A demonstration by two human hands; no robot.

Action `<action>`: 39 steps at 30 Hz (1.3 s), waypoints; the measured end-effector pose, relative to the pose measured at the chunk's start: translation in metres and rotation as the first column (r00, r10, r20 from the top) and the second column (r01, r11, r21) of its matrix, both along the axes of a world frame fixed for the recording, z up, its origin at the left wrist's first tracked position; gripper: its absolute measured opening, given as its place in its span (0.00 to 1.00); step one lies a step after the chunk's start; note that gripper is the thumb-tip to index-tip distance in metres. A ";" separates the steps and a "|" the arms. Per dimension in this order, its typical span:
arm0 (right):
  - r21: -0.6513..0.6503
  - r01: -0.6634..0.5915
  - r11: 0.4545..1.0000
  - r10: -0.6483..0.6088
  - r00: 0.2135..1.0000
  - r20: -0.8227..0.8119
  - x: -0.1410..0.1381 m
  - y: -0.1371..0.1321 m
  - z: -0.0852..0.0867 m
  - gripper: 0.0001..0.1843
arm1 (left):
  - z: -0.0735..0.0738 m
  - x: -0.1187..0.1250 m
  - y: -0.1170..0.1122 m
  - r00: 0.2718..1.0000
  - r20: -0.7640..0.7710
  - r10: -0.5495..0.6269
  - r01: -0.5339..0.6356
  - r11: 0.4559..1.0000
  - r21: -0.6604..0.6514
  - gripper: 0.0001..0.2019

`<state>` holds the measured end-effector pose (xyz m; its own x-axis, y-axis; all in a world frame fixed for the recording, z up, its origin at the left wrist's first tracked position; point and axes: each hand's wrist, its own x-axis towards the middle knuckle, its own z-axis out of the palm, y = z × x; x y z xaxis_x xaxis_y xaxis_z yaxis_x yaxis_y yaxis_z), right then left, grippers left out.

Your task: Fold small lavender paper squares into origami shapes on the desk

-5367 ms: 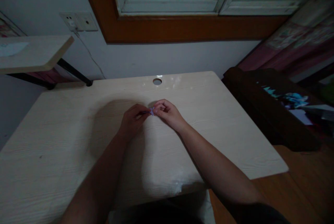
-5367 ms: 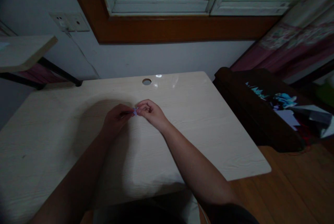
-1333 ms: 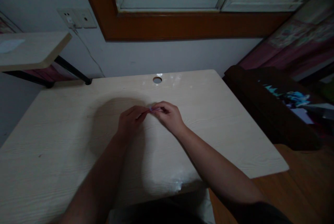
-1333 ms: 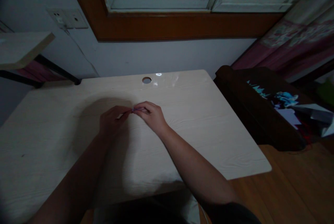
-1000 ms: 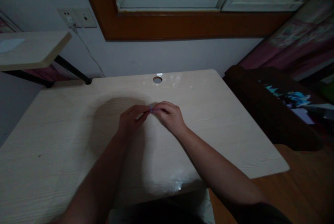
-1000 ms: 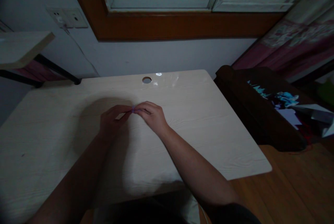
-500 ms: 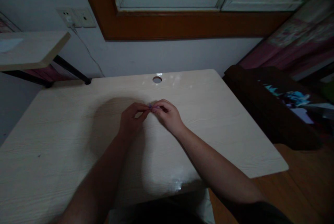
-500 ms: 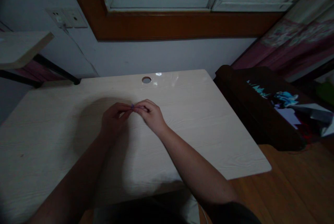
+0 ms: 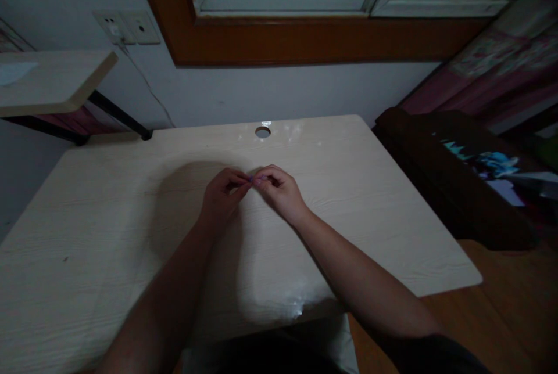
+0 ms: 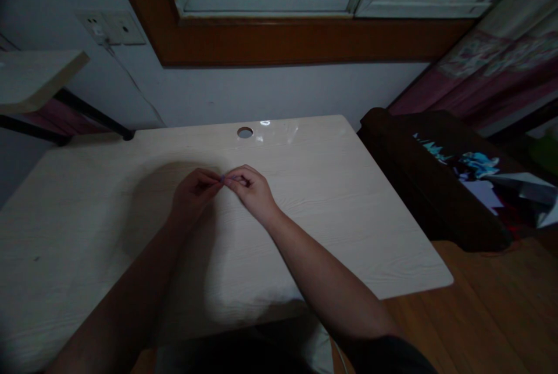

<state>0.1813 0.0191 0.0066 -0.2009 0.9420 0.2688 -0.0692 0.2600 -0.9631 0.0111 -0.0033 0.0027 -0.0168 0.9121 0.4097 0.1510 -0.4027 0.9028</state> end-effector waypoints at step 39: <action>-0.254 -0.108 0.961 0.055 0.977 -0.206 -0.003 0.006 -0.010 0.12 | 0.001 0.001 0.001 0.991 -0.016 0.131 -0.132 0.967 -0.216 0.13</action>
<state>0.1780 0.0255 -0.0034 -0.2485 0.9670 0.0561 -0.2730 -0.0144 -0.9619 0.0124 -0.0020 0.0033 -0.1422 0.9688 0.2028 0.1908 -0.1742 0.9661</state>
